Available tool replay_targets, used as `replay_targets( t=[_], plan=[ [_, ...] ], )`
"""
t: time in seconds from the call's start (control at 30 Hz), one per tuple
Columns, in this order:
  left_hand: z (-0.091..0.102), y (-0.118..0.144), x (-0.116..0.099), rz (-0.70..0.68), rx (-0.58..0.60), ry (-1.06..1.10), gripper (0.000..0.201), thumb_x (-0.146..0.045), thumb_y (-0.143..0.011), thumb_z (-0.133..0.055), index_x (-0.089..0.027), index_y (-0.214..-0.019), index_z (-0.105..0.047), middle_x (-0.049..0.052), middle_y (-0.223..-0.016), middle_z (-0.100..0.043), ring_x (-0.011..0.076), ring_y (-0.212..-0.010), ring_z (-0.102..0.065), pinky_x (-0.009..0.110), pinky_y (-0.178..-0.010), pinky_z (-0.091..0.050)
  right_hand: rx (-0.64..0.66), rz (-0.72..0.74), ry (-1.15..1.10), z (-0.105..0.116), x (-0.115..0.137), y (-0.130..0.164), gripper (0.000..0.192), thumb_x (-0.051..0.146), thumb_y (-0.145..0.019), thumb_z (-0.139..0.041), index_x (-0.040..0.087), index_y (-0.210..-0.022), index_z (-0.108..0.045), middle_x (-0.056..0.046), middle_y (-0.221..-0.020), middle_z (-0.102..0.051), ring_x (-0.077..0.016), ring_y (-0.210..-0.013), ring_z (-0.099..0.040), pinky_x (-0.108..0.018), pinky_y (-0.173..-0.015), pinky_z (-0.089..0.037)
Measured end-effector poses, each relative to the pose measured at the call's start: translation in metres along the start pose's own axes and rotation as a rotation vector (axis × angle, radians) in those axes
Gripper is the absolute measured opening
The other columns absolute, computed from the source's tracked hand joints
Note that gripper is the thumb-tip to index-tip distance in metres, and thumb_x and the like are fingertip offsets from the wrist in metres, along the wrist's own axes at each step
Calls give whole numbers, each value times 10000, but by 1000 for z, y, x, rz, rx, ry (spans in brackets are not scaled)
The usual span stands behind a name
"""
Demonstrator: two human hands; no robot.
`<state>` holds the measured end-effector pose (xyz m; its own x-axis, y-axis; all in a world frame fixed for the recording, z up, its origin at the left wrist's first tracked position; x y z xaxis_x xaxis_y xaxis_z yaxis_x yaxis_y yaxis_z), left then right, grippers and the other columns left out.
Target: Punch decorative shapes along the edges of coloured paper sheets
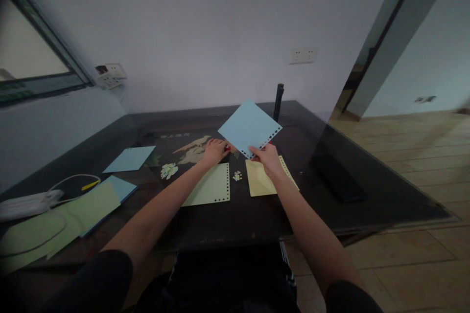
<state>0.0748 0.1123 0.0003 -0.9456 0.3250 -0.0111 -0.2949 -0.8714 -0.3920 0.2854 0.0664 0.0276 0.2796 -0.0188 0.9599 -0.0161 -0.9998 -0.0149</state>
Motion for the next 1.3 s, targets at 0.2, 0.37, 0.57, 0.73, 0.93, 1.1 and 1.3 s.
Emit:
replay_targets(
  t=[0.2,0.37,0.57,0.73,0.93,1.1,1.3],
  plan=[
    [8,8,2,-6,19,32,290,-385,-831,-562,-226,-1063,-630,88,-1114,-639,267,-1117,-497,442,-1041,-248,24,2,56,-2,-2,1,189,158,-629,-759,139,-772,-637,-38,-728,-704,-125,-557,-623,-210,-461,-518],
    [5,8,-2,-9,50,16,267,-346,-826,-556,-211,-1036,-650,90,-1089,-653,267,-1091,-512,444,-1024,-270,19,-2,73,-2,-2,0,201,172,-640,-758,137,-792,-631,-41,-739,-700,-126,-565,-624,-213,-467,-521],
    [10,4,13,77,-51,161,321,-378,-863,-515,-207,-1109,-630,86,-1155,-639,257,-1121,-511,422,-1019,-303,22,-7,65,-2,1,2,178,155,-656,-733,131,-798,-629,-50,-759,-701,-125,-571,-621,-211,-458,-514],
    [12,13,60,345,-199,389,306,-161,-894,-389,-131,-1103,-611,108,-1118,-651,195,-1048,-559,335,-938,-394,4,5,83,-2,1,3,184,178,-646,-743,131,-782,-628,-60,-761,-697,-144,-584,-628,-250,-482,-529],
    [4,28,77,391,-199,413,258,-149,-843,-441,-192,-989,-649,80,-1041,-671,200,-1004,-592,327,-906,-443,-1,3,85,-2,0,3,150,154,-654,-732,132,-767,-636,-51,-734,-701,-135,-569,-621,-233,-467,-523],
    [6,27,64,314,-203,370,245,-204,-860,-455,-176,-1007,-648,89,-1033,-645,191,-982,-580,300,-892,-439,-2,18,85,-2,-1,3,171,163,-646,-747,133,-776,-641,-53,-747,-704,-140,-585,-627,-230,-465,-529],
    [9,30,48,248,-85,177,311,-349,-878,-483,-216,-1119,-627,101,-1045,-610,243,-1014,-557,361,-893,-408,6,11,89,-2,0,3,167,157,-643,-747,135,-764,-634,-38,-709,-696,-127,-564,-617,-207,-447,-516]
  ],
)
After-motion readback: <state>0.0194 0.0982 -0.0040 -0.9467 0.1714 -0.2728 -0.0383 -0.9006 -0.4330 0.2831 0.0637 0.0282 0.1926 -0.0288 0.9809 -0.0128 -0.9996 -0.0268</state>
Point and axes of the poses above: each hand's wrist, its own y-axis away from the middle knuckle, its own z-axis out of the back of the hand, x = y × z, the point moved 2 cm from there along -y, towards the middle knuckle
